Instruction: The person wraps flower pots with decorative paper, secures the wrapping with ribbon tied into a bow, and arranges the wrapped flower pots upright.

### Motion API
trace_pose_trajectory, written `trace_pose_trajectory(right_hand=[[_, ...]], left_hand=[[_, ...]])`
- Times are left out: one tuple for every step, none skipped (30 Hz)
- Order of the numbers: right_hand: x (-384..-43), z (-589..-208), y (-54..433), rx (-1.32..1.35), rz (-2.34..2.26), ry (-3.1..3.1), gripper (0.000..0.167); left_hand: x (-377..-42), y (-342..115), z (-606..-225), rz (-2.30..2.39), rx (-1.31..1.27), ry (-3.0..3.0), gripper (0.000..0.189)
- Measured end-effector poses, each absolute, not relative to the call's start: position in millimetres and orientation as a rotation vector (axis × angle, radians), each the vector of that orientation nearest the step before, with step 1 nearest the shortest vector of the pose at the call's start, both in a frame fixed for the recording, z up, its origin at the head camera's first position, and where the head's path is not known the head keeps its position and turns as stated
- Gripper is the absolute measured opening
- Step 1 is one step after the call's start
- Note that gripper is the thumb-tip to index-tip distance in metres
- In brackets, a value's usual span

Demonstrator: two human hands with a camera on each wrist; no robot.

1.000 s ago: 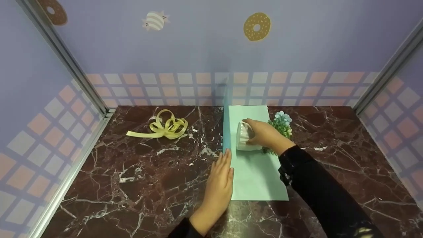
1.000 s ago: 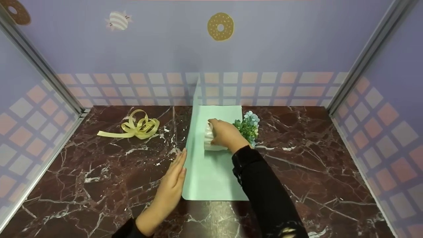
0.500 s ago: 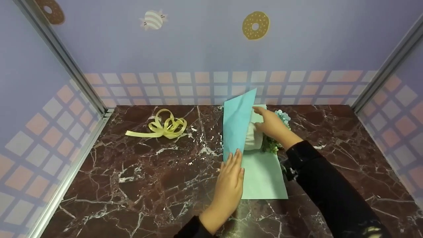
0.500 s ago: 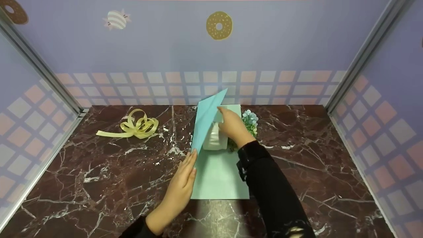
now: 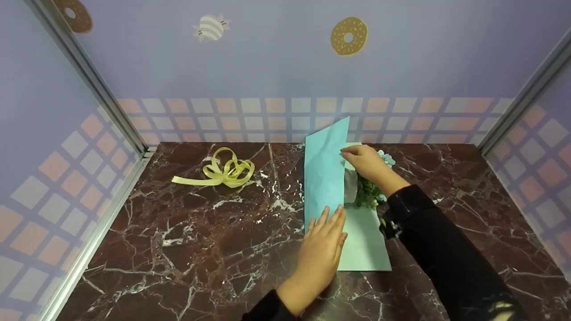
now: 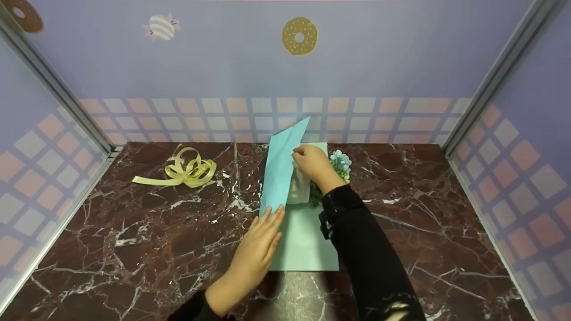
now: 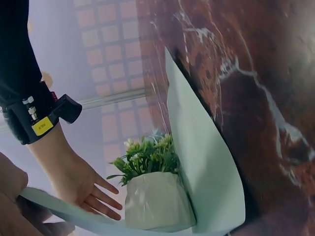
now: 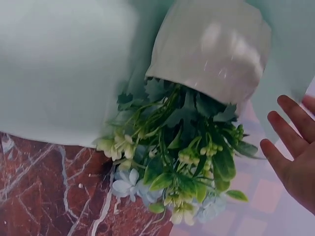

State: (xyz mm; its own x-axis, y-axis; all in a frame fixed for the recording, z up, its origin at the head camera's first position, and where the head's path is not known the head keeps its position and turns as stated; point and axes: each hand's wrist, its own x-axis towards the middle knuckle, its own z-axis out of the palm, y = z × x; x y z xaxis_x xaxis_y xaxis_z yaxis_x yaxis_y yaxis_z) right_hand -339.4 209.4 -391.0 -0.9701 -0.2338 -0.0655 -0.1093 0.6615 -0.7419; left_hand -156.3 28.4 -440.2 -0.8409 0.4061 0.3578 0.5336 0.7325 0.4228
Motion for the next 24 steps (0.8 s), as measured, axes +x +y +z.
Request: trace_pose_trajectory(right_hand=[[-340,-391,209,-0.287,-1.188,2.73,0.041],[-340,-391,208,-0.296,-1.175,2.743,0.041],[-340,-391,208,-0.305,-1.17,2.751,0.041],[-340,-392,208,-0.305,-1.167,2.76,0.041],[-340,-392,208,-0.304,-1.174,2.763,0.04],[-340,-392,208,-0.305,-1.185,2.763,0.04],[-340,-392,209,-0.305,-1.203,2.76,0.04],[-340,-391,210,-0.305,-1.225,2.754,0.04],[-340,-391,211,-0.304,-1.245,2.746,0.04],[-340,-391,212,-0.302,-1.255,2.742,0.04],[-341,-391,213,-0.305,-1.261,2.74,0.04],[-342,-390,214,-0.309,-1.261,2.741,0.04],[-343,-390,215,-0.307,-1.258,2.744,0.04],[-343,-389,216,-0.307,-1.25,2.751,0.04],[-344,-389,216,-0.303,-1.242,2.756,0.041],[-345,-389,217,-0.298,-1.235,2.762,0.041],[-345,-389,217,-0.291,-1.234,2.764,0.041],[-345,-390,218,-0.283,-1.233,2.765,0.041],[-346,-391,219,-0.274,-1.236,2.765,0.041],[-346,-392,220,-0.266,-1.239,2.763,0.041],[-346,-394,221,-0.251,-1.236,2.762,0.041],[-346,-396,222,-0.241,-1.23,2.764,0.041],[-346,-398,222,-0.229,-1.228,2.763,0.041],[-346,-400,223,-0.22,-1.221,2.763,0.041]], left_hand=[[-157,28,-441,-0.735,-0.758,-2.687,0.051],[-157,27,-442,-0.703,-0.771,-2.68,0.05],[-157,25,-443,-0.675,-0.779,-2.675,0.05],[-157,24,-444,-0.65,-0.784,-2.671,0.051],[-157,22,-445,-0.629,-0.784,-2.664,0.054],[-156,20,-447,-0.605,-0.781,-2.655,0.059],[-156,18,-448,-0.579,-0.773,-2.641,0.064],[-155,16,-450,-0.548,-0.763,-2.623,0.07],[-155,14,-451,-0.519,-0.752,-2.596,0.072],[-155,12,-453,-0.494,-0.743,-2.556,0.074],[-155,11,-455,-0.472,-0.735,-2.512,0.073],[-156,10,-457,-0.447,-0.732,-2.467,0.07],[-156,10,-459,-0.425,-0.732,-2.42,0.067],[-157,10,-460,-0.404,-0.739,-2.377,0.061],[-157,10,-461,-0.386,-0.751,-2.34,0.056],[-157,11,-462,-0.364,-0.766,-2.313,0.051],[-157,12,-462,-0.34,-0.783,-2.294,0.046],[-157,13,-463,-0.315,-0.8,-2.277,0.042],[-158,14,-463,-0.287,-0.813,-2.264,0.038],[-158,16,-463,-0.26,-0.824,-2.258,0.035],[-158,17,-463,-0.233,-0.837,-2.253,0.031],[-159,19,-463,-0.207,-0.846,-2.247,0.029],[-159,20,-464,-0.185,-0.852,-2.239,0.026],[-160,21,-464,-0.173,-0.859,-2.238,0.024]])
